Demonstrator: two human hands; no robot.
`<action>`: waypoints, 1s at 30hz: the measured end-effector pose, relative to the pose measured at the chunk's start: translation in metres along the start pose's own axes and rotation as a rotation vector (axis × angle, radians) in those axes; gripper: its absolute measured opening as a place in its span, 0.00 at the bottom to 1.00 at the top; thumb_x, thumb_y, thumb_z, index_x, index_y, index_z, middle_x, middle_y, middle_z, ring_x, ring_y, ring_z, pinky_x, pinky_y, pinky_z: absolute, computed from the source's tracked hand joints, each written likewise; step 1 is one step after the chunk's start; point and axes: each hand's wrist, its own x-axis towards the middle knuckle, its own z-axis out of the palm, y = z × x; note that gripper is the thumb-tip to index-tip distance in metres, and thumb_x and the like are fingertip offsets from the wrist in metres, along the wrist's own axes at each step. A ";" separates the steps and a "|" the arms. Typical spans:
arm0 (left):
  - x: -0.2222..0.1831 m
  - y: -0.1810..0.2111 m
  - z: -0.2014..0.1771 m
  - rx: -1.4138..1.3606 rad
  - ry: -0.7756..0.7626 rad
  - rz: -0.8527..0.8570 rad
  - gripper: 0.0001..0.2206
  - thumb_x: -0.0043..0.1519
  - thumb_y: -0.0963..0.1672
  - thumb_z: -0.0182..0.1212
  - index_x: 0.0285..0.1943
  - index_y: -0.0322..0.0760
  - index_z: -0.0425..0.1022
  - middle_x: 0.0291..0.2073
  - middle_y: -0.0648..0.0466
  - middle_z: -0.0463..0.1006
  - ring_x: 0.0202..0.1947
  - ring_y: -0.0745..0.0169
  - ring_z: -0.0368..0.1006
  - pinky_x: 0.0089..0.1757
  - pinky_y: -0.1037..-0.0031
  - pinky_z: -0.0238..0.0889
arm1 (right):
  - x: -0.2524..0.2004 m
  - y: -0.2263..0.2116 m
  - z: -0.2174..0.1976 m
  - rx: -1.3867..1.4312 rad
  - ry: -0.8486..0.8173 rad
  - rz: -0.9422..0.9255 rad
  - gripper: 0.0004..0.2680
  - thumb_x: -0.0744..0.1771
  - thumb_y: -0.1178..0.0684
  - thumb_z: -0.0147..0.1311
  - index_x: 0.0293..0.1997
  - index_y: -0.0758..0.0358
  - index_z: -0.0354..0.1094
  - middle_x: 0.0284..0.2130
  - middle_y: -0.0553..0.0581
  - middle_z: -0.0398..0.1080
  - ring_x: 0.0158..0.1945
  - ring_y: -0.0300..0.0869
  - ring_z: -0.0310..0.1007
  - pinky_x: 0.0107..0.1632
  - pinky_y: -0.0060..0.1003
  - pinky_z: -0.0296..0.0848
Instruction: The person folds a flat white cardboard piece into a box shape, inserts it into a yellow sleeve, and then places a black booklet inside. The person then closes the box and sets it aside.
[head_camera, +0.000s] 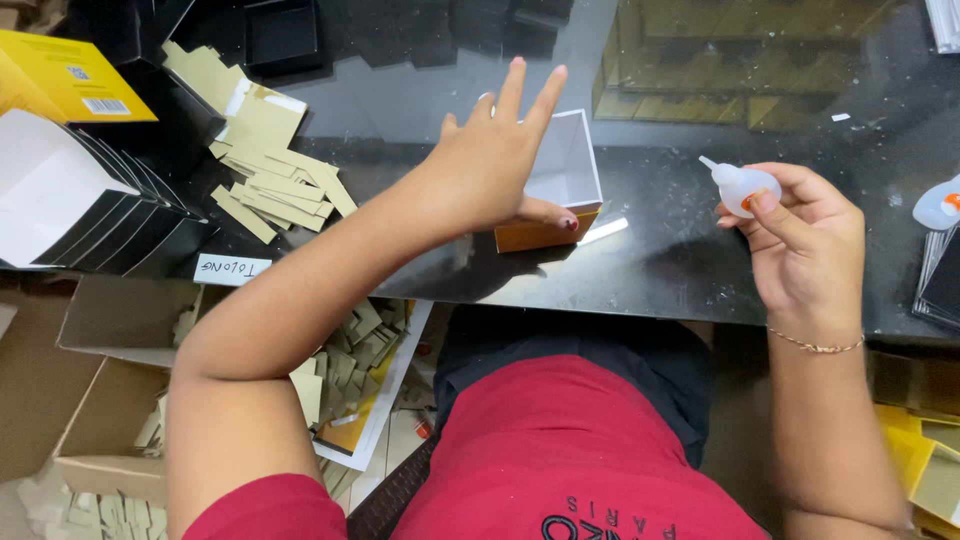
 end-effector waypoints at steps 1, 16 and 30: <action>0.002 -0.003 -0.001 -0.001 0.002 -0.005 0.65 0.49 0.69 0.74 0.82 0.43 0.31 0.78 0.31 0.34 0.70 0.22 0.53 0.54 0.29 0.57 | -0.002 -0.001 0.002 -0.001 -0.005 0.000 0.12 0.65 0.57 0.63 0.53 0.65 0.72 0.43 0.59 0.76 0.39 0.45 0.79 0.42 0.29 0.82; 0.021 -0.032 0.027 -0.154 0.162 0.168 0.36 0.60 0.62 0.64 0.66 0.38 0.65 0.47 0.45 0.78 0.39 0.38 0.75 0.38 0.51 0.67 | -0.038 -0.048 0.078 -0.526 -0.167 -0.249 0.09 0.71 0.61 0.57 0.56 0.73 0.69 0.43 0.62 0.71 0.42 0.45 0.75 0.49 0.30 0.76; -0.014 -0.025 0.042 0.060 0.667 0.366 0.07 0.50 0.37 0.62 0.25 0.43 0.77 0.24 0.60 0.73 0.41 0.51 0.62 0.42 0.54 0.47 | -0.024 -0.054 0.145 -1.317 -0.619 -1.194 0.09 0.70 0.72 0.41 0.49 0.80 0.70 0.42 0.69 0.71 0.39 0.58 0.67 0.46 0.48 0.72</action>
